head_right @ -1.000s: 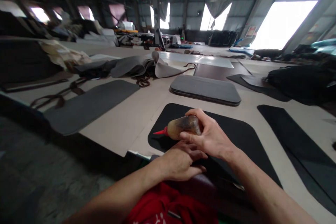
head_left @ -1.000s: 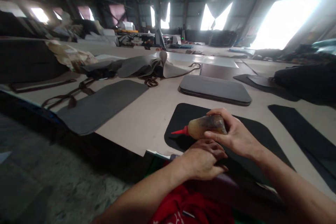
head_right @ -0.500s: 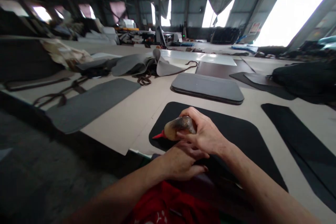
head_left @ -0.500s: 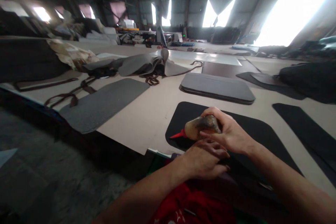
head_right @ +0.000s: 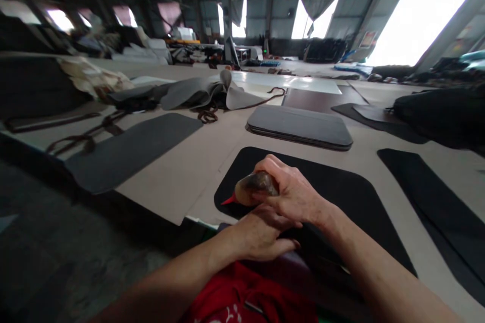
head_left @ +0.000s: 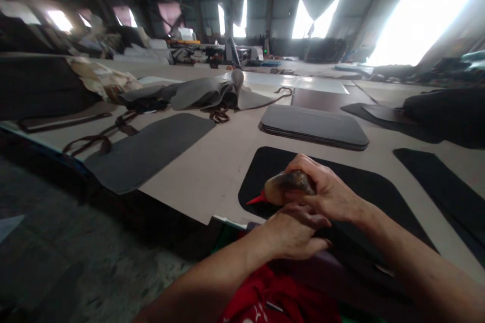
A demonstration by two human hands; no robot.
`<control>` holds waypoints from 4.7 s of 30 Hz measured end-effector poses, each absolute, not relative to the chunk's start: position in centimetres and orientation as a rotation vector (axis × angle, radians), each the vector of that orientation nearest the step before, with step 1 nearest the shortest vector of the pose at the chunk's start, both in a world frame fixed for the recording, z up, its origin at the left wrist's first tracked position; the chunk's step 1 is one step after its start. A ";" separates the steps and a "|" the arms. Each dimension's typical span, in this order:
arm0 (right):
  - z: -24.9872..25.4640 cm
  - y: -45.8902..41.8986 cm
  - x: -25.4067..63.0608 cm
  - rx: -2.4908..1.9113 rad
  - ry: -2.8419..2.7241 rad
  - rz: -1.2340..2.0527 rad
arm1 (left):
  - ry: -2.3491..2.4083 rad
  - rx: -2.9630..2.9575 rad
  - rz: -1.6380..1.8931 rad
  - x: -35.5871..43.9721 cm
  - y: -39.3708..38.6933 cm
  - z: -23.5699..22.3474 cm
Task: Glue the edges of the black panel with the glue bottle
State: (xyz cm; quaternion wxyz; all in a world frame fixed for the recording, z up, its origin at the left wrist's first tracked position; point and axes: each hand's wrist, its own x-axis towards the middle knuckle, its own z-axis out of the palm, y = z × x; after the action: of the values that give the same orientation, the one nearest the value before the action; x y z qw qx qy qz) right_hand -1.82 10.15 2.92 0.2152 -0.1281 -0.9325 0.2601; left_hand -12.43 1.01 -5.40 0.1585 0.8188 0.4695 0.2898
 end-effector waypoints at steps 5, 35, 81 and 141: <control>2.7 10.6 -2.0 -0.310 -2.591 0.634 | 1.360 2.342 0.839 -12.4 1.0 -5.6; 3.4 11.6 -2.7 -0.277 -2.621 0.507 | 1.345 2.447 0.826 -12.3 1.3 -5.9; 4.5 12.2 -3.5 -0.318 -2.656 0.660 | 1.327 2.410 0.804 -12.5 1.4 -5.6; 5.6 21.2 -5.5 -0.969 -2.559 -0.045 | 1.309 2.388 0.896 -12.6 1.3 -6.0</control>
State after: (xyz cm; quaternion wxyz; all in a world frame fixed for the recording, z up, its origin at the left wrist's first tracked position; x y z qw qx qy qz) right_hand -5.51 21.19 5.64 0.2011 -0.3469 -0.9159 -0.0161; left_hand -12.62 1.26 -6.02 0.1370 0.8250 0.4524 0.3095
